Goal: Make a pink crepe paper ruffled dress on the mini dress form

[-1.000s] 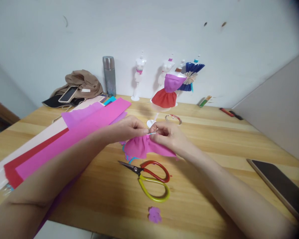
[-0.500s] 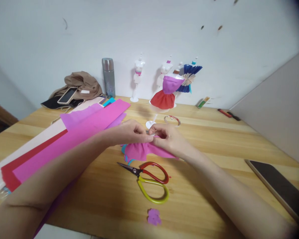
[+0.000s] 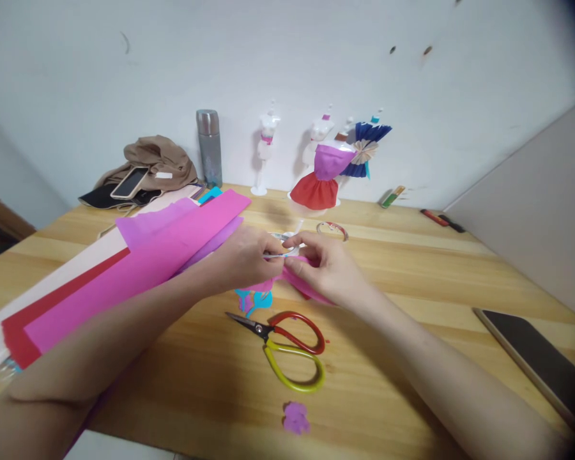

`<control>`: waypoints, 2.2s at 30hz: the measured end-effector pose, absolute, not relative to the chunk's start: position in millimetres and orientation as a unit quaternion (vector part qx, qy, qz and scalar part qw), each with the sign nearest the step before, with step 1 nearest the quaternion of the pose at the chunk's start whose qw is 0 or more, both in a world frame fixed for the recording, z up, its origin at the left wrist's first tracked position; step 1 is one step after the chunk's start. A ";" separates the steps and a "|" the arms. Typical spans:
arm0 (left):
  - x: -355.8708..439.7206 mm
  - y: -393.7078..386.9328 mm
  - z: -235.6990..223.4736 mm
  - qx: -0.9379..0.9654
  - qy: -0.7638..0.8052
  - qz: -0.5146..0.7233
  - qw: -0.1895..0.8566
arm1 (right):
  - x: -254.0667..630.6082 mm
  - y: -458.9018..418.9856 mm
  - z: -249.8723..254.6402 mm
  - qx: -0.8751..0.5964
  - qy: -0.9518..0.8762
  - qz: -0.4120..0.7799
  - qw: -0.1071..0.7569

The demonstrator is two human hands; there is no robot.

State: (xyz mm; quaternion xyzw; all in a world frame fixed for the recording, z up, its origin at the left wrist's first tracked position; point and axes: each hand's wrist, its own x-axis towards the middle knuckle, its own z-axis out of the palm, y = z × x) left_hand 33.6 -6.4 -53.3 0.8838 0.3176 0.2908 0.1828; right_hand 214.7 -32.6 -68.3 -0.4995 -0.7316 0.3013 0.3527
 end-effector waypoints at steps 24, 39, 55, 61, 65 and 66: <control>27.1 0.8 -46.6 0.873 0.295 0.342 0.186 | 223.1 -40.5 -46.2 -0.500 -0.722 0.262 0.400; 28.7 -3.8 -49.5 0.875 0.310 0.314 0.199 | 212.3 -47.2 -49.1 -0.459 -0.732 0.321 0.389; 28.9 -2.8 -48.2 0.880 0.297 0.323 0.184 | 215.3 -42.3 -51.7 -0.443 -0.725 0.334 0.407; 28.7 -3.1 -46.3 0.885 0.295 0.311 0.184 | 216.9 -38.7 -54.4 -0.470 -0.719 0.285 0.426; 27.3 -3.0 -45.7 0.888 0.296 0.298 0.185 | 216.8 -38.1 -55.1 -0.476 -0.722 0.281 0.417; 26.9 -2.9 -46.2 0.889 0.294 0.299 0.183 | 216.7 -38.1 -55.1 -0.480 -0.722 0.277 0.413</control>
